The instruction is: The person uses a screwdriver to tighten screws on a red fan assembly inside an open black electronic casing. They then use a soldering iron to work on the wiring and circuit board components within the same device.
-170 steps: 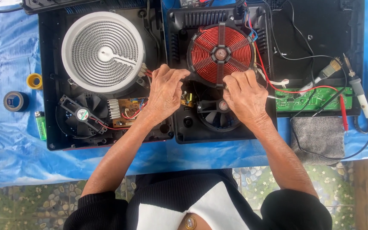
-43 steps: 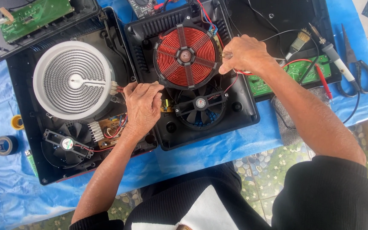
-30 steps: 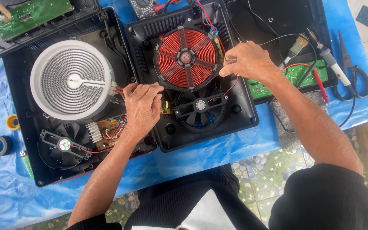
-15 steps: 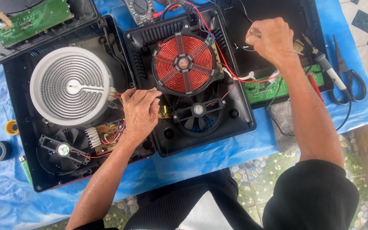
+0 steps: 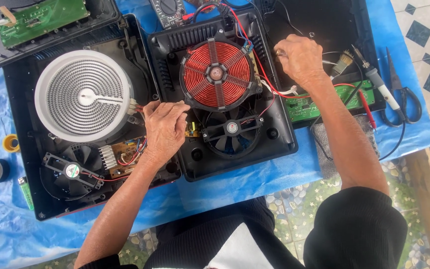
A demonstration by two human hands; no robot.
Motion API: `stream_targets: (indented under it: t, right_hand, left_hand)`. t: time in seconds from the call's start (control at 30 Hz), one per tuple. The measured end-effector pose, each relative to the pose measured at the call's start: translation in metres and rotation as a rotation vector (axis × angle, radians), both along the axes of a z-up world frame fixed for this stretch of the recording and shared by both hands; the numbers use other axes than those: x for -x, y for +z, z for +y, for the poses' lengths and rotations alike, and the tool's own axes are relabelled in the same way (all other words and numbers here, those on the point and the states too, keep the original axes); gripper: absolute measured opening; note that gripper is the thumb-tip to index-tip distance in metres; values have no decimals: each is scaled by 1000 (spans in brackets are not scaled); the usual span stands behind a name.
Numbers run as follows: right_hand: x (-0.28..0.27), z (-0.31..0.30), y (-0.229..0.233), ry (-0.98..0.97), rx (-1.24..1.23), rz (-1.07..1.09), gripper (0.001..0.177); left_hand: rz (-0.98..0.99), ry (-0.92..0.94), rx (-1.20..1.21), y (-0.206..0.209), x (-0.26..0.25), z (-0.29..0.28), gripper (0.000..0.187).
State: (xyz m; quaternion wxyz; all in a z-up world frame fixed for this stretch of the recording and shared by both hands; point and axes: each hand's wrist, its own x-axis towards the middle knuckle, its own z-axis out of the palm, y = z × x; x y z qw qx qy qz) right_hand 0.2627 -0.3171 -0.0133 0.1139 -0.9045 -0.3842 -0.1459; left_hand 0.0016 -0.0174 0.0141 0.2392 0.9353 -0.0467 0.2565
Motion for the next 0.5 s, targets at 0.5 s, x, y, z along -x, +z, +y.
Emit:
stream_targets:
  t: [0.5]
  right_hand:
    - [-2,-5,-15,98,107,-210,19]
  left_hand:
    - [-45,-2,17,1,9,9,36]
